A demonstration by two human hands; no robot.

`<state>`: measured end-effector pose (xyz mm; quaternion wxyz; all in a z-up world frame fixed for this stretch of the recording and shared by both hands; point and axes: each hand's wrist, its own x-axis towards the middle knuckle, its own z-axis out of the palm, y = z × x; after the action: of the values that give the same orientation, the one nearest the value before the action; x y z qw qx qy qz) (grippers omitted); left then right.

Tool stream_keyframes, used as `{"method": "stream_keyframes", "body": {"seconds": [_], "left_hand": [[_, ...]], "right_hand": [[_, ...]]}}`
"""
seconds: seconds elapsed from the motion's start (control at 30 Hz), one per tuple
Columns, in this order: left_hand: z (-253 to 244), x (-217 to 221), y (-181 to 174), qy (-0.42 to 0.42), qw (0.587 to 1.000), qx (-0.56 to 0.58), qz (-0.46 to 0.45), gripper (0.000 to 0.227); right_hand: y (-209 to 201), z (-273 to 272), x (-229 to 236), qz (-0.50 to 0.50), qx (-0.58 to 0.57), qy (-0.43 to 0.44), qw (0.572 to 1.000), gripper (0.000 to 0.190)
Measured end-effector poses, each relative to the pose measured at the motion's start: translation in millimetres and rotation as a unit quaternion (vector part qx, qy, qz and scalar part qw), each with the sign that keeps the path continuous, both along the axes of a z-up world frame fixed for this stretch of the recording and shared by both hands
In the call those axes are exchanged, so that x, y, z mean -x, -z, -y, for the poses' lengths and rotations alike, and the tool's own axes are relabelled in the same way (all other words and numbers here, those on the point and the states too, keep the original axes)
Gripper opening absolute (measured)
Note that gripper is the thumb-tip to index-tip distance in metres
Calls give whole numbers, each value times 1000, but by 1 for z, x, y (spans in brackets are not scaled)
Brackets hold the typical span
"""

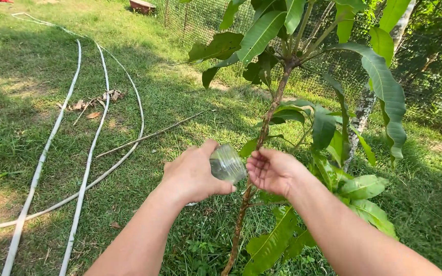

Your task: The person waters several small plants in a backyard garden using a clear glass jar. They scoop water from a bucket, pour it over the leaves and stems of each plant, and repeat the process for multiple plants.

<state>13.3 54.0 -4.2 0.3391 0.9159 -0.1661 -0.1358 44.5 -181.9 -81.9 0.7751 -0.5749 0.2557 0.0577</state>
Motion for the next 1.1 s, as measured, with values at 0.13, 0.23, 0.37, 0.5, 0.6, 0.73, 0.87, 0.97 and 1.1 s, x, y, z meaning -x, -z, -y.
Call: {"method": "stream_keyframes", "body": {"seconds": [0.13, 0.23, 0.37, 0.5, 0.6, 0.73, 0.87, 0.97, 1.1], "left_hand": [[16, 0, 6, 63, 993, -77, 62, 93], [27, 1, 12, 88, 986, -108, 92, 93], [35, 2, 17, 114, 979, -129, 110, 91], [35, 4, 16, 112, 976, -136, 124, 90], [31, 10, -3, 84, 970, -215, 76, 75], [17, 7, -4, 25, 993, -116, -1, 96], [7, 13, -13, -28, 995, -48, -78, 99], [4, 14, -12, -47, 994, -31, -90, 100], [1, 19, -14, -51, 994, -18, -99, 98]], "right_hand": [[57, -4, 13, -68, -133, 15, 989, 23], [65, -7, 23, -85, -159, 20, 983, 23], [43, -15, 39, -96, -209, 35, 973, 20], [45, -21, 32, -101, -213, 26, 972, 19], [53, -21, 20, -118, -216, 7, 969, 20], [37, -10, 4, -183, -227, -32, 956, 28], [-17, 14, -15, -96, -149, -54, 983, 39], [-73, 22, -23, 3, 32, -23, 999, 35], [-118, 26, -18, 57, -40, 76, 995, 25]]}}
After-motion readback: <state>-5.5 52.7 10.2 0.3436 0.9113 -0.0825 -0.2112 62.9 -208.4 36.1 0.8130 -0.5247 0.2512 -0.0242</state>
